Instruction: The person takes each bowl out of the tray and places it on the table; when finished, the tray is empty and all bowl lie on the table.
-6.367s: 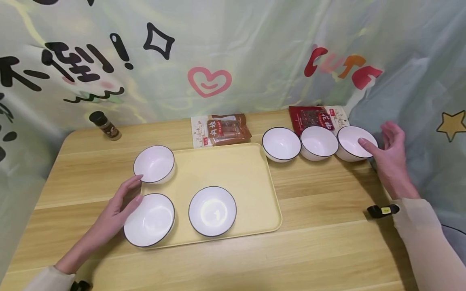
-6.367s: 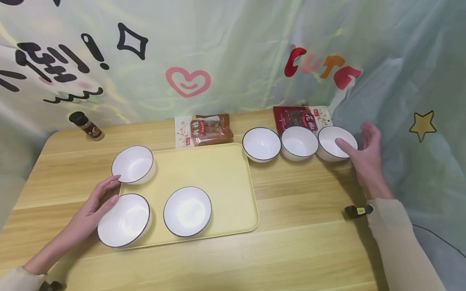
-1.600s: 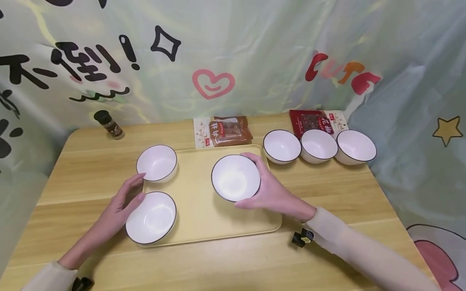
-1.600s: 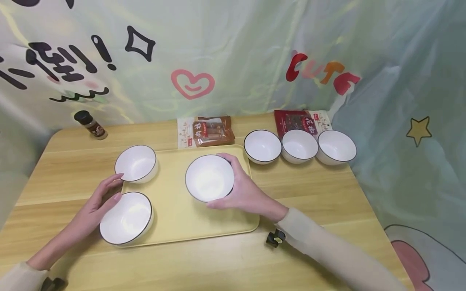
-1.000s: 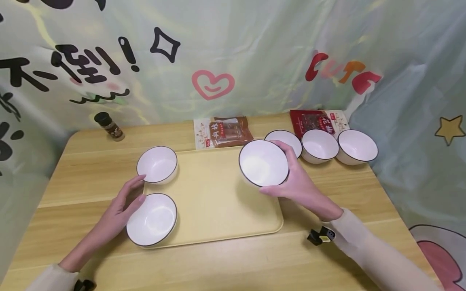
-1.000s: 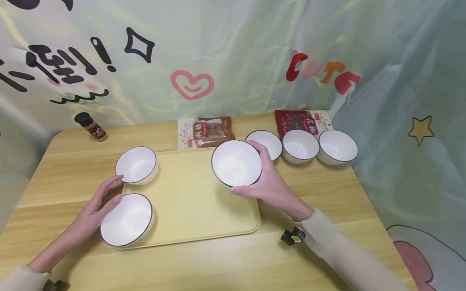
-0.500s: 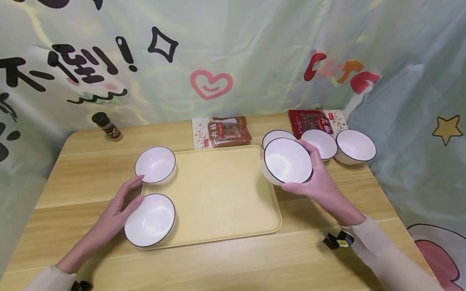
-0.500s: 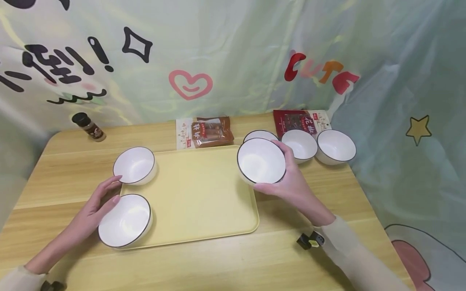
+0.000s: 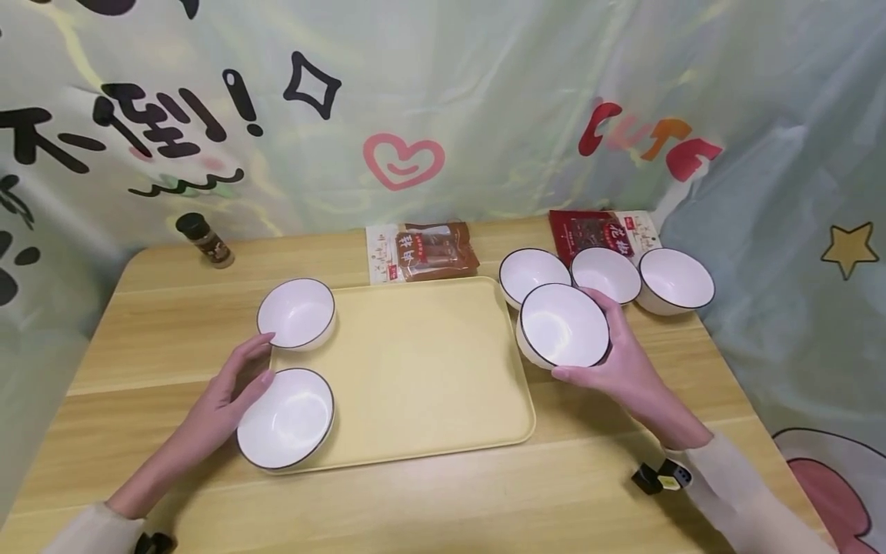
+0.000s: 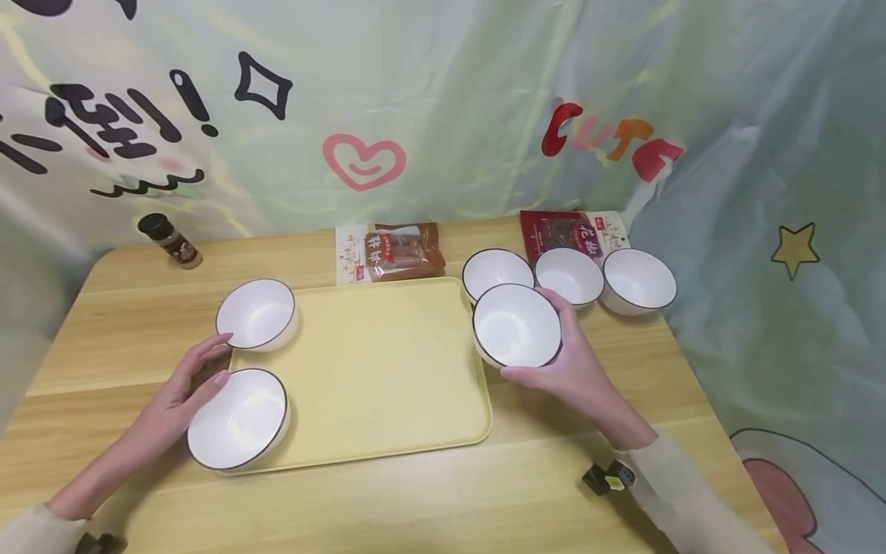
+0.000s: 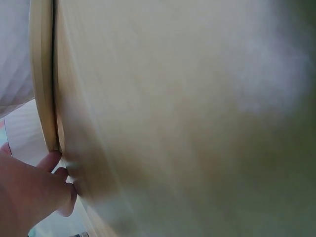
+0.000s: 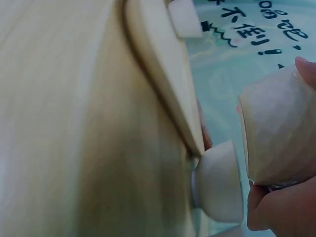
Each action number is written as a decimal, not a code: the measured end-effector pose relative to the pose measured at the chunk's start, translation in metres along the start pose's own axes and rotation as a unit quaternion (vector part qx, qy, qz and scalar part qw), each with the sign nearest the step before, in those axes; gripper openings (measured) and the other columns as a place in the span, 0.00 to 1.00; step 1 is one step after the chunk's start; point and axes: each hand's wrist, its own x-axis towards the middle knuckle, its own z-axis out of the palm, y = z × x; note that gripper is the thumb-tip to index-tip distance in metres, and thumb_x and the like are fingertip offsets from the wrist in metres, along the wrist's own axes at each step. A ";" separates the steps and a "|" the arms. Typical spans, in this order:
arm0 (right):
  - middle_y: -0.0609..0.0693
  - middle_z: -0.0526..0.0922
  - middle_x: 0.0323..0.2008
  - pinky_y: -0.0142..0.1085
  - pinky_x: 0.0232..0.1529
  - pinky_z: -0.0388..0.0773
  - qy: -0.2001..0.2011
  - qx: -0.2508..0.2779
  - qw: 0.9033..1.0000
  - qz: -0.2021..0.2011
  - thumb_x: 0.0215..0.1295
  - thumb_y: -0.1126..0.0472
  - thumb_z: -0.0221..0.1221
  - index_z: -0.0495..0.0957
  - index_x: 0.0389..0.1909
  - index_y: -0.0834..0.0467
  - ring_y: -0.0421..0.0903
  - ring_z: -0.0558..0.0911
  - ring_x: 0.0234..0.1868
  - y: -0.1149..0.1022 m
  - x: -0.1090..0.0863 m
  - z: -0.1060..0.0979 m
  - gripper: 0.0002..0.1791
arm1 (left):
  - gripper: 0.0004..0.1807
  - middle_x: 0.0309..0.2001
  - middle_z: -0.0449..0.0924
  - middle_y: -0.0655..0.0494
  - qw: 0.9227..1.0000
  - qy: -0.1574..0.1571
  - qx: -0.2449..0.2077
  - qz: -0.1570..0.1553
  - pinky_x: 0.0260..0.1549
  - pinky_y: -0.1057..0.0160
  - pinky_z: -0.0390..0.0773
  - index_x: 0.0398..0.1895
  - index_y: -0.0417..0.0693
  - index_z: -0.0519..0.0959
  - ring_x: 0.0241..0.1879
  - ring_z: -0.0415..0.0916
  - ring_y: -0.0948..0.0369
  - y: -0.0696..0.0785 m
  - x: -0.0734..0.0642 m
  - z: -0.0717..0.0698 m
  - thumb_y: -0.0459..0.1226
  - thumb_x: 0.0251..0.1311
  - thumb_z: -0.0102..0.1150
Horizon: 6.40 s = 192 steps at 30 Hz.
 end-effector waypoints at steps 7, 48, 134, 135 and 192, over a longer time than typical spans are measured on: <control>0.57 0.65 0.77 0.25 0.60 0.68 -0.005 -0.011 1.000 -0.009 0.45 0.69 0.86 0.54 0.85 0.55 0.56 0.68 0.70 0.018 -0.006 -0.001 0.68 | 0.35 0.81 0.61 0.41 1.000 -0.004 -0.001 -0.010 0.66 0.78 0.55 0.89 0.62 0.56 0.79 0.57 0.39 0.000 0.000 -0.001 0.38 0.86 0.53; 0.65 0.64 0.76 0.57 0.69 0.66 -0.075 -0.052 0.996 0.018 0.47 0.60 0.88 0.48 0.85 0.58 0.62 0.69 0.71 0.041 -0.002 -0.006 0.71 | 0.34 0.80 0.63 0.41 1.000 -0.003 0.010 -0.015 0.64 0.78 0.56 0.89 0.63 0.56 0.78 0.58 0.41 0.001 0.000 0.001 0.39 0.86 0.53; 0.44 0.70 0.75 0.37 0.77 0.61 -0.202 0.156 0.964 -0.076 0.68 0.50 0.76 0.62 0.82 0.52 0.43 0.68 0.77 -0.096 0.112 0.196 0.47 | 0.56 0.76 0.67 0.39 0.994 0.010 0.029 0.107 0.70 0.77 0.53 0.84 0.44 0.63 0.74 0.60 0.70 0.003 -0.036 0.007 0.24 0.51 0.82; 0.44 0.69 0.75 0.38 0.77 0.61 -0.207 0.155 0.963 -0.076 0.68 0.50 0.76 0.61 0.82 0.52 0.41 0.68 0.77 -0.096 0.113 0.201 0.48 | 0.57 0.77 0.66 0.41 0.994 0.008 0.031 0.108 0.69 0.77 0.53 0.85 0.44 0.63 0.74 0.60 0.70 0.002 -0.037 0.007 0.25 0.50 0.84; 0.52 0.71 0.71 0.40 0.60 0.79 -0.252 0.107 0.961 -0.040 0.47 0.58 0.89 0.53 0.85 0.45 0.46 0.78 0.63 -0.094 0.141 0.307 0.69 | 0.72 0.84 0.52 0.51 0.995 -0.017 0.071 0.062 0.67 0.25 0.46 0.89 0.58 0.55 0.79 0.46 0.56 0.011 -0.042 0.012 0.41 0.40 0.92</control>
